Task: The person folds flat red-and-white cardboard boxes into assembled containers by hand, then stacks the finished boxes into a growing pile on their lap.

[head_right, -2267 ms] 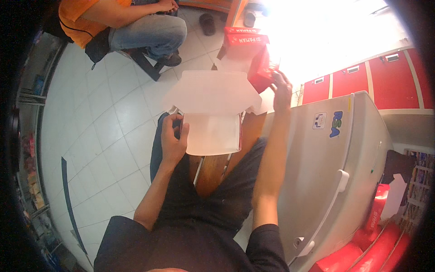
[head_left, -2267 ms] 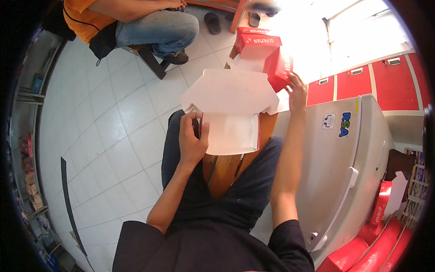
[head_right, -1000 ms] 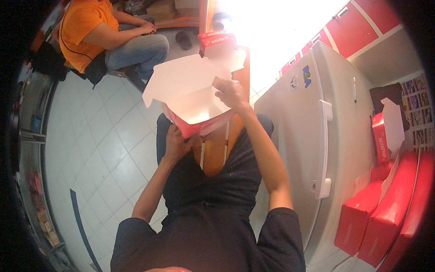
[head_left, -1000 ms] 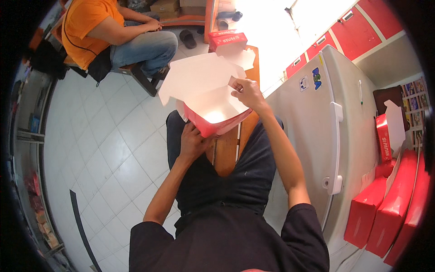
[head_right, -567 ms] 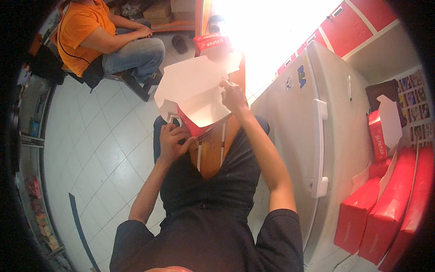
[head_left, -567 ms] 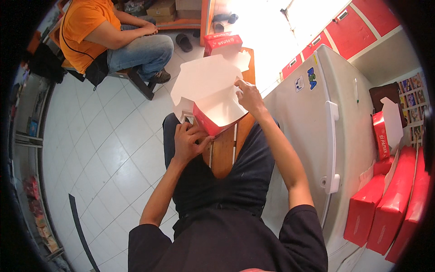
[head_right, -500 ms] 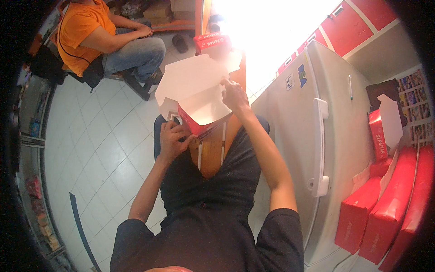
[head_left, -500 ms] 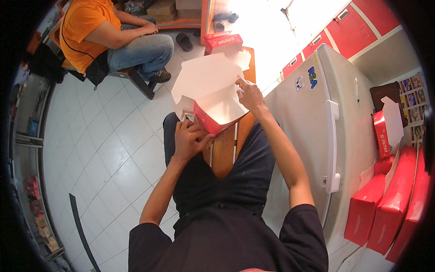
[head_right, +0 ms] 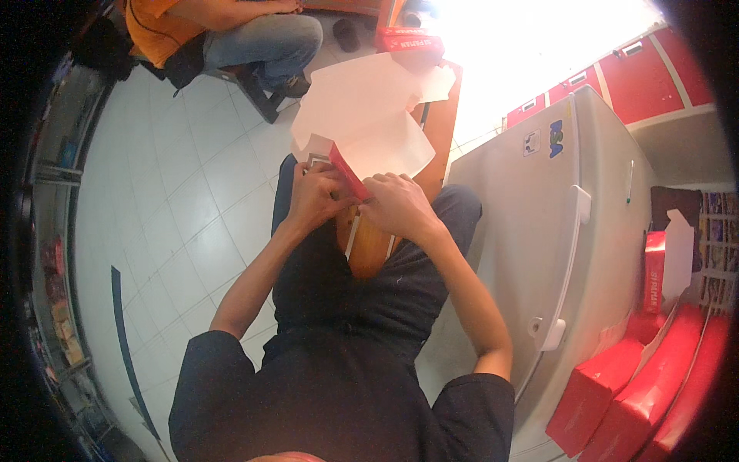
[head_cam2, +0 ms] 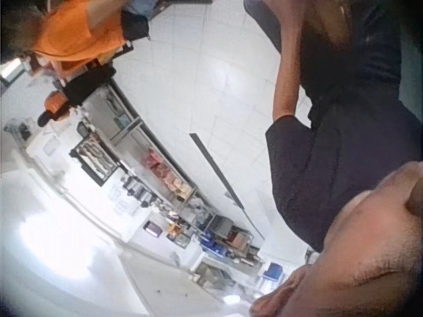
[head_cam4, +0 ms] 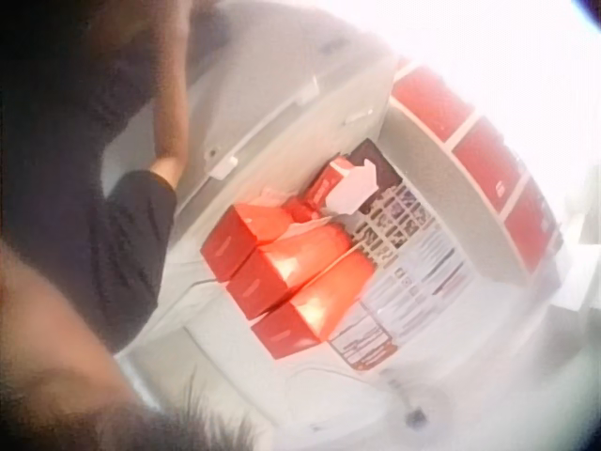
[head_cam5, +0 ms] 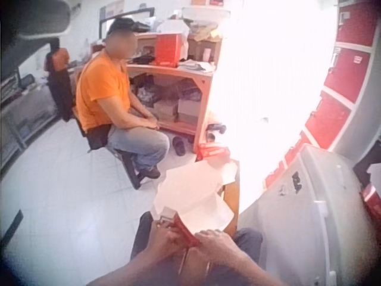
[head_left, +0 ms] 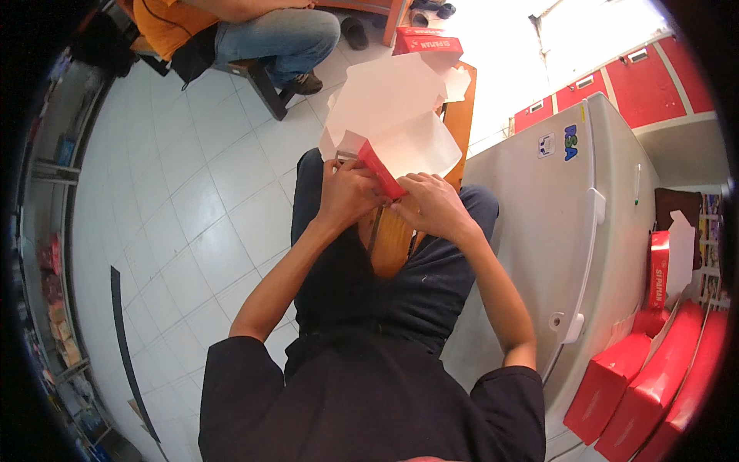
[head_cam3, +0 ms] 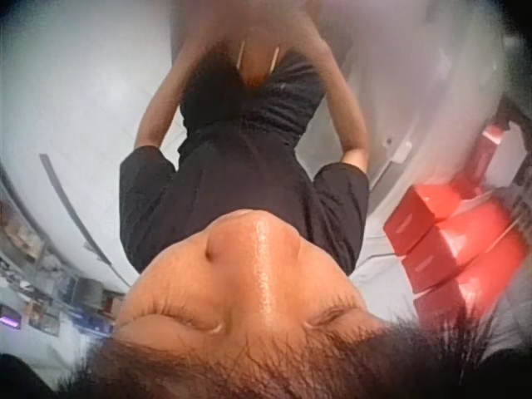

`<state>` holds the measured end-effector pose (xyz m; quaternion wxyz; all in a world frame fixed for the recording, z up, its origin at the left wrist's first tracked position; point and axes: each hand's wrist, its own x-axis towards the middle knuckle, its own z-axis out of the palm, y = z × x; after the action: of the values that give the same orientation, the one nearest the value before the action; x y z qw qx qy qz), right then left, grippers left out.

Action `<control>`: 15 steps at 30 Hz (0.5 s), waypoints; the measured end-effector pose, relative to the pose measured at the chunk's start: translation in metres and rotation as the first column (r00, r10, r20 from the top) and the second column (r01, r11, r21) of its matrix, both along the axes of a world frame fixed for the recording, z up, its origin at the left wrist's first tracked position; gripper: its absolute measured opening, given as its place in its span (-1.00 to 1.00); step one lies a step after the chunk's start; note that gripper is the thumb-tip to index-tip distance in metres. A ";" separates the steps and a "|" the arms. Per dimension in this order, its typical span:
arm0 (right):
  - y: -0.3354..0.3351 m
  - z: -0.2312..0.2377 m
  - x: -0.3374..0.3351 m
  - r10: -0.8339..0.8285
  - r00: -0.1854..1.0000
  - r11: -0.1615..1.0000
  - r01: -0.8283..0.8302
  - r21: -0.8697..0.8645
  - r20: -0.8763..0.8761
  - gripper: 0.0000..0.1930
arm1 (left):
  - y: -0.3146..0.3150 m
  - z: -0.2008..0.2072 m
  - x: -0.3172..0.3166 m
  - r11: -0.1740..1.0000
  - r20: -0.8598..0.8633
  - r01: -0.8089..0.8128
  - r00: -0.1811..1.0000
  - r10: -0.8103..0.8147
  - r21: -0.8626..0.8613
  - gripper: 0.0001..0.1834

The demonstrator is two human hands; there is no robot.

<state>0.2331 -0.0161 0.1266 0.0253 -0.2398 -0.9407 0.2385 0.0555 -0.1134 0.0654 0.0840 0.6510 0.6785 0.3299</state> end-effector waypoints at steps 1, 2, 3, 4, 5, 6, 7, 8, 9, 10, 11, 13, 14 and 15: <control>0.002 -0.007 -0.001 0.005 0.999 1.000 -0.005 0.012 -0.043 -0.74 | -0.001 -0.001 0.002 1.000 0.024 -0.011 1.000 0.011 -0.007 -0.79; 0.003 -0.012 0.001 0.008 1.000 1.000 -0.007 0.028 -0.015 -0.76 | -0.002 -0.004 0.004 1.000 0.020 -0.030 0.999 0.030 -0.008 -0.79; 0.004 -0.011 -0.001 0.014 1.000 0.999 -0.015 0.046 0.008 -0.77 | -0.003 -0.008 0.004 0.999 0.013 -0.053 0.999 0.053 -0.008 -0.78; 0.005 -0.010 -0.003 0.020 0.999 0.998 -0.022 0.064 0.031 -0.79 | -0.005 -0.013 0.004 0.997 0.005 -0.076 0.997 0.076 -0.008 -0.77; 0.004 -0.011 -0.003 0.028 0.999 0.997 -0.030 0.070 0.017 -0.80 | -0.007 -0.017 0.005 0.996 0.020 -0.089 0.996 0.089 0.012 -0.76; 0.004 -0.012 -0.002 0.036 0.999 0.996 -0.036 0.079 0.005 -0.80 | -0.009 -0.021 0.007 0.994 0.037 -0.102 0.994 0.101 0.036 -0.76; 0.003 -0.013 -0.002 0.043 0.999 0.995 -0.042 0.088 -0.007 -0.81 | -0.010 -0.024 0.009 0.992 0.054 -0.115 0.992 0.112 0.059 -0.76; 0.003 -0.015 -0.003 0.041 0.999 0.994 -0.038 0.102 -0.034 -0.82 | -0.011 -0.027 0.011 0.988 0.059 -0.133 0.990 0.128 0.076 -0.77; 0.001 -0.019 -0.002 0.037 0.998 0.993 -0.030 0.113 -0.059 -0.82 | -0.012 -0.028 0.013 0.985 0.066 -0.148 0.988 0.142 0.092 -0.78; 0.000 -0.023 -0.002 0.033 0.996 0.992 -0.022 0.124 -0.085 -0.82 | -0.014 -0.029 0.016 0.981 0.072 -0.162 0.985 0.155 0.107 -0.79; -0.001 -0.027 -0.002 0.029 0.993 0.992 -0.015 0.127 -0.112 -0.82 | -0.015 -0.030 0.019 0.980 0.076 -0.171 0.983 0.164 0.100 -0.80; -0.003 -0.033 -0.003 0.016 0.986 0.991 0.007 0.135 -0.164 -0.83 | -0.016 -0.030 0.025 0.979 0.085 -0.183 0.981 0.176 0.091 -0.81; -0.003 -0.034 -0.002 0.012 0.987 0.989 0.012 0.146 -0.162 -0.82 | -0.017 -0.030 0.026 0.977 0.078 -0.182 0.982 0.174 0.107 -0.81; -0.003 -0.035 -0.003 0.011 0.987 0.988 0.014 0.154 -0.160 -0.82 | -0.018 -0.031 0.027 0.976 0.070 -0.182 0.982 0.175 0.122 -0.81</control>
<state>0.2306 -0.0196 0.0913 0.1198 -0.2180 -0.9511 0.1833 0.0822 -0.1310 0.0347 0.0319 0.5816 0.7088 0.3979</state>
